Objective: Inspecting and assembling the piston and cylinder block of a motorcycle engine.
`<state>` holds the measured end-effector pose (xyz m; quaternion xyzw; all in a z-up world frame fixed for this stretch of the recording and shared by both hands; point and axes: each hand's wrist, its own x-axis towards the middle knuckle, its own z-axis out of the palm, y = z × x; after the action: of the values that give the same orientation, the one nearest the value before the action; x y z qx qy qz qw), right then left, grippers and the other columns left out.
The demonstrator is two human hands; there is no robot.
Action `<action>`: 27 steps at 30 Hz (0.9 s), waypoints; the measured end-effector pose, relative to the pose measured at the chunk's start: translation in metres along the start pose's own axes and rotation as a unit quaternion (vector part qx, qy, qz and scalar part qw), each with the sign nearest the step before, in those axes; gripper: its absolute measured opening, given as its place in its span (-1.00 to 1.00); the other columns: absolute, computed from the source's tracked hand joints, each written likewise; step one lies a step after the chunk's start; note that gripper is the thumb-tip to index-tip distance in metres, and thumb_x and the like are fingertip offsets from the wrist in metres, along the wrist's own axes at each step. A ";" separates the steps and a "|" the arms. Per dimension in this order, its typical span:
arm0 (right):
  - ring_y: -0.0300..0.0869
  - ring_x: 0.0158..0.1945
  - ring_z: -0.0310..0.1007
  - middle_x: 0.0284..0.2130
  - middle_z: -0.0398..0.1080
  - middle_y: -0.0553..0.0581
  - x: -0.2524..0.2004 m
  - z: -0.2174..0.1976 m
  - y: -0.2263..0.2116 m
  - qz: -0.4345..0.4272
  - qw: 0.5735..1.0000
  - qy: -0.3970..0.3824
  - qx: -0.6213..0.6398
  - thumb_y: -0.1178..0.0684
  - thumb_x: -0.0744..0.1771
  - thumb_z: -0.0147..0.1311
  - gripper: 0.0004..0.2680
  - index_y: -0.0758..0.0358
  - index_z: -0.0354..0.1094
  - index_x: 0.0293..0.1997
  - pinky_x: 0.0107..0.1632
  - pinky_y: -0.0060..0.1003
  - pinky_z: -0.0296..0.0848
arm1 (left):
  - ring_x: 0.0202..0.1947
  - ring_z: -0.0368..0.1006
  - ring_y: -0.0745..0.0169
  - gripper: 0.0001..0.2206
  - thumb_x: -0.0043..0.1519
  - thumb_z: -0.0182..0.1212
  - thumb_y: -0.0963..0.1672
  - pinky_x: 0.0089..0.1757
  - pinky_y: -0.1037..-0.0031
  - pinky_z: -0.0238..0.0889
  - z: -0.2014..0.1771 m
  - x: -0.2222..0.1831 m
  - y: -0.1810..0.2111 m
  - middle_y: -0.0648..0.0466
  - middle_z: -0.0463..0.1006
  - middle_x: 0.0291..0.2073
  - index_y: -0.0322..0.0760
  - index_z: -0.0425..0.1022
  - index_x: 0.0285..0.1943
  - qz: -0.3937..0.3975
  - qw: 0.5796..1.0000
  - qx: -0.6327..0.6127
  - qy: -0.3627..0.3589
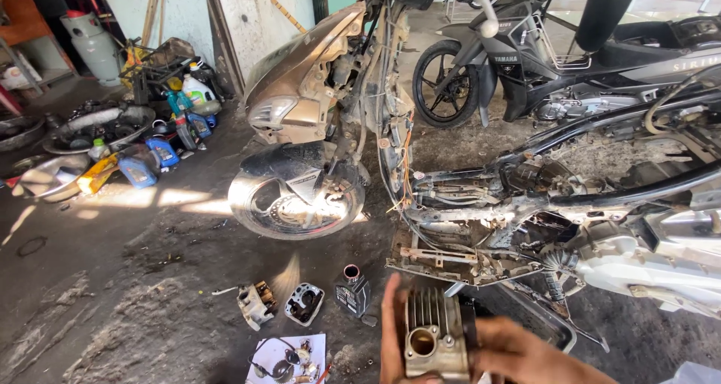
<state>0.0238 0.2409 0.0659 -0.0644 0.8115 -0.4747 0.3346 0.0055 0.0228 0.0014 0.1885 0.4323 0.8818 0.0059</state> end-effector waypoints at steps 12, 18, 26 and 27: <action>-0.06 -0.39 0.62 -0.04 0.54 0.26 0.041 0.012 -0.020 -0.001 0.847 -0.041 0.531 -0.35 0.34 0.11 -0.50 0.25 0.32 0.27 -0.44 -0.17 0.56 | 0.37 0.32 -0.29 0.44 -0.41 0.77 0.08 0.27 0.05 0.19 0.047 -0.014 0.050 -0.39 0.12 0.41 -0.34 -0.29 0.59 0.153 0.905 0.324 0.230; 0.05 -0.31 0.56 -0.15 0.54 0.26 0.033 0.017 -0.040 0.072 0.823 0.166 0.538 -0.26 0.27 0.11 -0.60 0.14 0.44 0.12 -0.30 -0.05 0.46 | 0.40 0.26 -0.17 0.27 -0.25 0.73 0.02 0.28 0.12 0.20 0.041 -0.007 0.050 -0.23 0.11 0.41 -0.39 -0.13 0.61 0.096 0.913 0.366 0.155; 0.13 -0.11 0.58 -0.12 0.58 0.28 0.003 0.004 -0.058 0.152 0.822 0.140 0.531 -0.37 0.17 0.08 -0.48 0.19 0.46 0.09 -0.05 0.09 0.56 | 0.41 0.26 -0.05 -0.27 0.14 0.48 -0.21 0.29 0.26 0.21 0.010 0.009 0.071 -0.12 0.20 0.40 -0.39 0.23 0.53 0.045 0.983 0.168 -0.061; 0.12 -0.10 0.58 -0.10 0.58 0.26 0.002 0.004 -0.060 0.157 0.818 0.134 0.536 -0.35 0.17 0.09 -0.48 0.17 0.46 0.10 -0.03 0.08 0.55 | 0.43 0.24 0.00 -0.33 0.18 0.44 -0.23 0.30 0.32 0.16 0.010 0.009 0.072 -0.13 0.22 0.43 -0.38 0.27 0.52 0.041 0.979 0.188 -0.073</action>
<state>0.0124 0.2047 0.1122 0.3179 0.4644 -0.7796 0.2748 0.0113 -0.0134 0.0650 0.2680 0.5803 0.7683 -0.0339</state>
